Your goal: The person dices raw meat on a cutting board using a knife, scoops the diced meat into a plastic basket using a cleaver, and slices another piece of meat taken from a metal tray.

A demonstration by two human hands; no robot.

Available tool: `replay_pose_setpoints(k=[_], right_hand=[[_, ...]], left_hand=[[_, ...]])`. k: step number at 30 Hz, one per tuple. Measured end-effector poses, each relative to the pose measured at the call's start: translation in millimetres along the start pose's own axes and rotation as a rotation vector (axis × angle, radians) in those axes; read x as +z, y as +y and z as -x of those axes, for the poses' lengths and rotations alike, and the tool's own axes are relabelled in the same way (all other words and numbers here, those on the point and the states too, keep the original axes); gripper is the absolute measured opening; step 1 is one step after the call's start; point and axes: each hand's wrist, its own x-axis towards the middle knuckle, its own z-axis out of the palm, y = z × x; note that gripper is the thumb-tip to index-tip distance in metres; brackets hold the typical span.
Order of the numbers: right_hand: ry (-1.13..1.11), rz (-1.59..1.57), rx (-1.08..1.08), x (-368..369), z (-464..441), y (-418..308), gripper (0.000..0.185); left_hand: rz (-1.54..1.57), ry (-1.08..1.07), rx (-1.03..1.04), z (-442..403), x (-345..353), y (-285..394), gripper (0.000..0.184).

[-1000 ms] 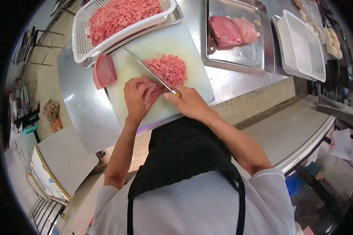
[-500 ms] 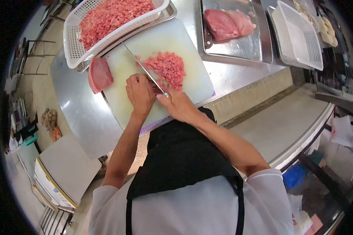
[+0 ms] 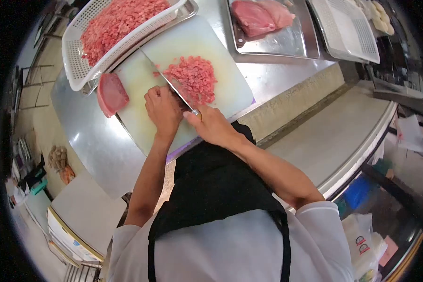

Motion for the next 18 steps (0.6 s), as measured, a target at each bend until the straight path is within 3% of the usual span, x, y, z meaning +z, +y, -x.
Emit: replay_pose_setpoints(k=[6,12,16,18], right_hand=[[-0.063,-0.086,0.15,-12,64,-29,0.05],[0.053,-0.057,-0.051,25,7,3,0.046],[0.01,0.02,0.035,-2,15,-12,0.047],[-0.066,0.062,0.072,-27,27,-25,0.049]], left_hand=[[0.017,-0.045,0.007,-2,-1,0,0.024],[0.061,-0.006,0.016,-6,-2,-2,0.025],[0.458,0.184,-0.078,-11,-19,-8,0.019],[0.356,0.14,-0.078,-12,-22,-16,0.019]])
